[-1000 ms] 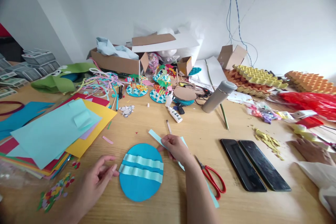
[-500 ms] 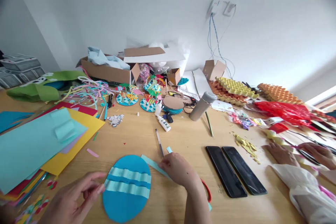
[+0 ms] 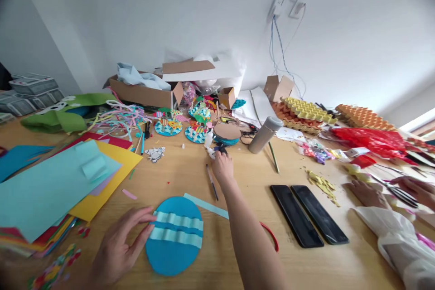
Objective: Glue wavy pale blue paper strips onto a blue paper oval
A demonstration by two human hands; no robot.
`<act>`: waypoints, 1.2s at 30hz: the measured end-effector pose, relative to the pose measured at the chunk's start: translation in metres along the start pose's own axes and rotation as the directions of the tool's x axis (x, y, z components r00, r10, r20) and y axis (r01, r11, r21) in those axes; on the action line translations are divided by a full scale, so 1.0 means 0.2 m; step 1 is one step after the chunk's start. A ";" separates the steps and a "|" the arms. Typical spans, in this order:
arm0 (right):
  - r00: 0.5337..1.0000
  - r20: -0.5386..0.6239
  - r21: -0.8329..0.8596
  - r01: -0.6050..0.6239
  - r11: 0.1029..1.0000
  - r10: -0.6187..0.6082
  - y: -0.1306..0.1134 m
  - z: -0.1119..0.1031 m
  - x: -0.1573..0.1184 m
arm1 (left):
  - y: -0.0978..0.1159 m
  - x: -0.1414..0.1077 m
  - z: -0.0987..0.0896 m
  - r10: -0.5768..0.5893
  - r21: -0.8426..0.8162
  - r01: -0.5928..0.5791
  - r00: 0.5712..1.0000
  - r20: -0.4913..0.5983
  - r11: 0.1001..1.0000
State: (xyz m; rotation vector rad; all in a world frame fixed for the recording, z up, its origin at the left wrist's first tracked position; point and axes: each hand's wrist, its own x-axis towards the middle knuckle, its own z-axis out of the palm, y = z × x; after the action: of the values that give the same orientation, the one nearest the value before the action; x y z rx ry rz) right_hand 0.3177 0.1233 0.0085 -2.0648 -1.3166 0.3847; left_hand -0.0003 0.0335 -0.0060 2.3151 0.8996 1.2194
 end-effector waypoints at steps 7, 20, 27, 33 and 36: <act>0.996 0.019 0.451 -0.081 0.889 0.082 -0.03 -0.07 -0.21 | 0.10 -0.03 0.06 0.313 -0.101 -0.297 0.921 0.233 0.949; 0.862 0.506 0.855 -0.496 0.153 -0.029 -0.06 -0.01 -0.55 | 0.12 -0.15 0.19 0.413 0.075 -0.482 0.812 0.412 0.873; 0.838 0.544 0.825 -0.527 0.203 -0.036 -0.01 0.00 -0.53 | 0.11 -0.14 0.20 0.406 0.104 -0.486 0.814 0.416 0.868; 0.888 0.446 0.874 -0.459 0.162 0.111 0.04 0.00 -0.49 | 0.06 -0.19 0.24 0.411 0.091 -0.475 0.830 0.378 0.875; 0.902 0.400 0.894 -0.423 0.144 0.165 0.06 0.00 -0.47 | 0.03 -0.20 0.23 0.387 0.071 -0.447 0.835 0.392 0.892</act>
State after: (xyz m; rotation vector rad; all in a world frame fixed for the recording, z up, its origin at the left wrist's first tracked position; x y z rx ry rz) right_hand 0.2837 0.0362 -0.0088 -1.0669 -0.3716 1.2900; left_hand 0.0238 -0.0004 -0.0516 2.8465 0.3745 0.8233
